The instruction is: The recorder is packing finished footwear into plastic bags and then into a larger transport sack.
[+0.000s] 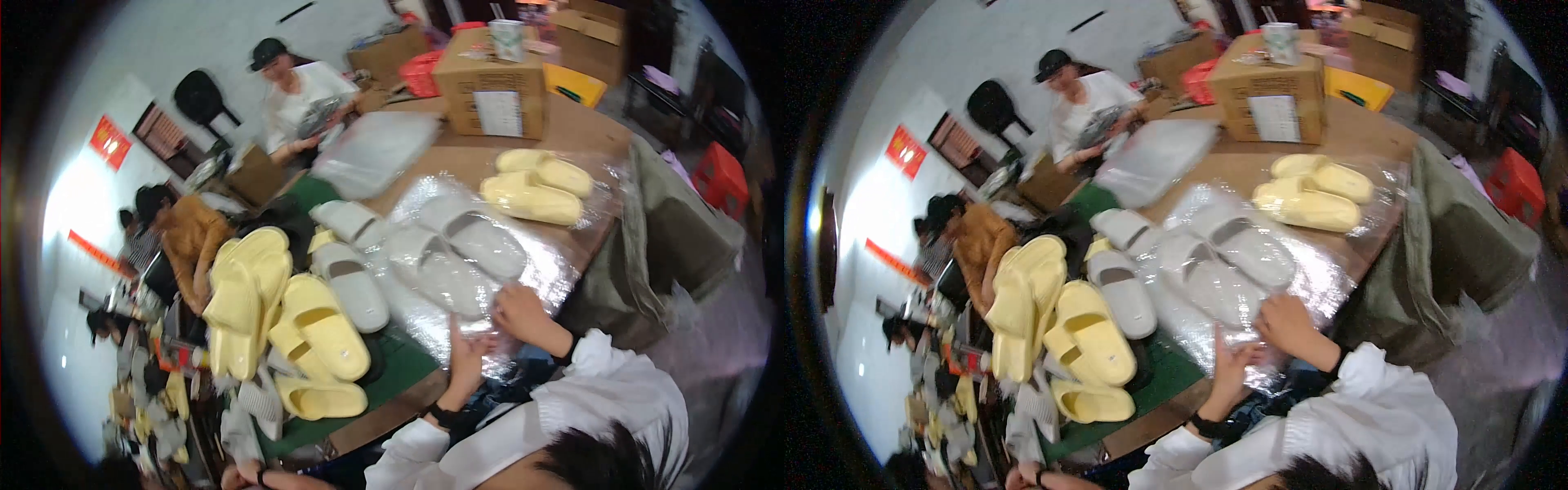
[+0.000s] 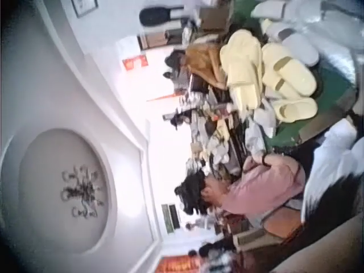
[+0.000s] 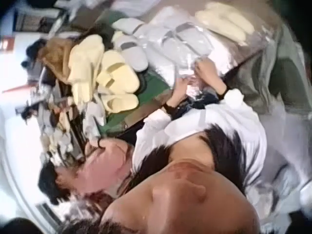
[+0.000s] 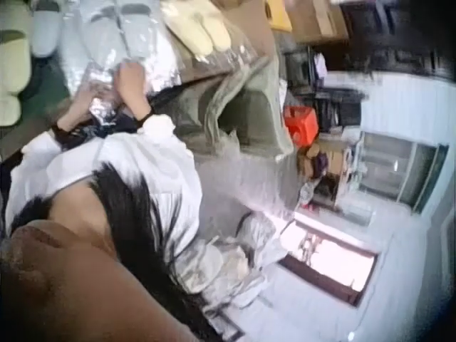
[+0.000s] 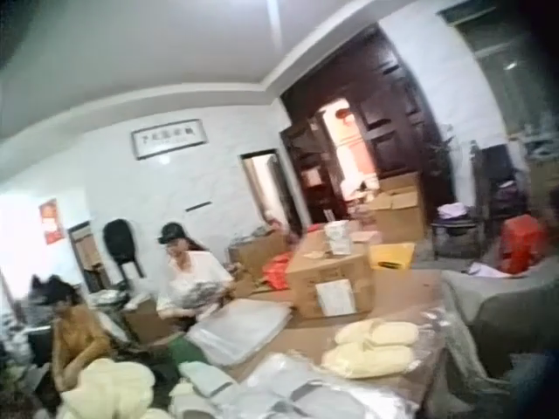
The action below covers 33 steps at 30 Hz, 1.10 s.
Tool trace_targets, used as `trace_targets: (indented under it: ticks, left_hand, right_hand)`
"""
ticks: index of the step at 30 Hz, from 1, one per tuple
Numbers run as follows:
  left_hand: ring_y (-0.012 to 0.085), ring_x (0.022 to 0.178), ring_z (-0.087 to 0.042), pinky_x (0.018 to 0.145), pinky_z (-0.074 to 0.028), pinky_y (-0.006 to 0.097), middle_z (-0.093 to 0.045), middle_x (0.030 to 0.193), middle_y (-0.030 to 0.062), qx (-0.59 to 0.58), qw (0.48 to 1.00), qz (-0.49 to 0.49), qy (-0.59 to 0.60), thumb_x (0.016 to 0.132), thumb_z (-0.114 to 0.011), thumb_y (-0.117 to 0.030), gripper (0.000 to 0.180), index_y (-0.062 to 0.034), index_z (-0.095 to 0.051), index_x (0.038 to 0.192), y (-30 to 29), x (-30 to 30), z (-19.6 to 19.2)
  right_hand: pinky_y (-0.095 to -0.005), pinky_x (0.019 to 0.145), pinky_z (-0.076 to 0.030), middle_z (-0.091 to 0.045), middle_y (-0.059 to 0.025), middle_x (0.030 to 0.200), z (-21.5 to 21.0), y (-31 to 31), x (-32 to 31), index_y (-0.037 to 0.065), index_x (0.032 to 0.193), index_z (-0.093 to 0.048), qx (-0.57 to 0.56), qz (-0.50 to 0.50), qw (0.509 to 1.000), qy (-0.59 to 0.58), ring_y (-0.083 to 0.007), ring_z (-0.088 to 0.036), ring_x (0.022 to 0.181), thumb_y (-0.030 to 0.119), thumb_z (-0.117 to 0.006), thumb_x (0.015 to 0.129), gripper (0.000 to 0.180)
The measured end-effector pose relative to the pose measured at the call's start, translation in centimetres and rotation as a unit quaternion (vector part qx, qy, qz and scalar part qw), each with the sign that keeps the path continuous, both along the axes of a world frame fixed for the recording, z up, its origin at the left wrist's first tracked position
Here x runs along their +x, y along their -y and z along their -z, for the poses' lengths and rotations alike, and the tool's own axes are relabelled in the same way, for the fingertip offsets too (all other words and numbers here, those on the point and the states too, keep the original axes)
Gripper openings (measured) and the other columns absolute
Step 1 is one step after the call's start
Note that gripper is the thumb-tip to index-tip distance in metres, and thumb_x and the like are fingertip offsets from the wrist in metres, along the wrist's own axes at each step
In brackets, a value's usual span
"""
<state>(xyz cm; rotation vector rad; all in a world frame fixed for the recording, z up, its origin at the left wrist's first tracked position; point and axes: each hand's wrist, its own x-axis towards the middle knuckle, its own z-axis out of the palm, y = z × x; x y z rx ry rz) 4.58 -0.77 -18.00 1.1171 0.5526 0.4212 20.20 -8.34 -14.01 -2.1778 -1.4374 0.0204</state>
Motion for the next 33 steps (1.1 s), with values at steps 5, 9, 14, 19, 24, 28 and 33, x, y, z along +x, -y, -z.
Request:
trace_targets:
  ticks: [5,9,14,19,24,28,33]
  left_hand:
    - [0.0189,0.081,-0.062,0.068,-0.052,0.029,-0.062,0.098,0.0159,-0.005,1.000,0.019,-0.009,0.090,-0.052,0.003,0.089,-0.0186,0.013,0.146,0.3,0.9,-0.5]
    - [0.0117,0.069,-0.054,0.059,-0.046,0.024,-0.062,0.100,0.0144,-0.050,0.996,0.028,-0.061,0.090,-0.050,0.003,0.088,-0.0195,0.013,0.147,-0.5,0.9,-3.4]
    - [0.0089,0.063,-0.048,0.052,-0.044,0.023,-0.059,0.112,0.0144,-0.097,0.994,0.030,0.028,0.093,-0.047,-0.002,0.084,-0.0209,0.014,0.146,0.0,2.1,-8.6]
    - [0.0090,0.067,-0.050,0.057,-0.045,0.022,-0.060,0.111,0.0118,-0.091,0.993,0.013,0.073,0.094,-0.047,-0.002,0.082,-0.0171,0.015,0.146,1.6,2.6,-8.9]
    - [0.0110,0.073,-0.053,0.065,-0.047,0.024,-0.061,0.111,0.0115,-0.110,0.983,0.063,0.133,0.092,-0.050,0.000,0.084,-0.0191,0.010,0.147,3.4,2.2,-5.3]
    - [0.0115,0.079,-0.054,0.070,-0.048,0.025,-0.055,0.116,0.0116,-0.048,0.992,0.113,0.040,0.092,-0.050,0.000,0.080,-0.0169,0.004,0.148,3.0,1.8,-5.1]
    - [0.0233,0.107,-0.053,0.090,-0.044,0.033,-0.050,0.125,0.0149,0.277,0.956,0.094,-0.010,0.090,-0.060,-0.019,0.059,-0.0065,-0.032,0.140,1.4,0.8,-5.6]
  right_hand:
    - [-0.0447,0.060,-0.047,-0.062,-0.0156,0.068,-0.6,0.9,-0.1,0.002,0.075,-0.062,-0.031,0.030,0.997,-0.065,-0.0339,-0.061,0.063,0.028,-0.065,0.080,0.027]
    - [-0.0297,0.057,-0.049,-0.067,-0.0110,0.072,-6.3,3.0,-0.5,0.000,0.092,-0.067,-0.217,-0.197,0.840,-0.456,-0.0169,-0.063,0.060,0.031,-0.052,0.094,0.035]
    - [-0.0301,0.071,-0.052,-0.063,-0.0106,0.107,-4.2,4.6,0.4,0.000,0.122,-0.051,-0.175,-0.294,0.665,-0.664,-0.0180,-0.063,0.087,0.044,-0.039,0.098,0.051]
    - [-0.0414,0.079,-0.052,-0.060,-0.0144,0.107,-2.5,3.6,0.3,0.011,0.139,-0.030,0.098,-0.115,0.576,-0.803,-0.0270,-0.062,0.092,0.057,-0.041,0.092,0.067]
    - [-0.0449,0.076,-0.052,-0.057,-0.0202,0.114,0.1,2.2,2.9,0.003,0.133,-0.037,0.050,-0.113,0.478,-0.869,-0.0356,-0.061,0.095,0.060,-0.041,0.089,0.072]
    - [-0.0395,0.066,-0.055,-0.063,-0.0210,0.097,-0.4,0.9,1.2,-0.006,0.110,-0.054,0.045,0.024,0.618,-0.784,-0.0314,-0.064,0.082,0.027,-0.050,0.088,0.040]
    - [-0.0365,0.063,-0.056,-0.064,-0.0201,0.090,-1.7,1.3,2.3,-0.008,0.093,-0.059,0.141,0.066,0.677,-0.719,-0.0301,-0.065,0.073,0.010,-0.053,0.083,0.021]
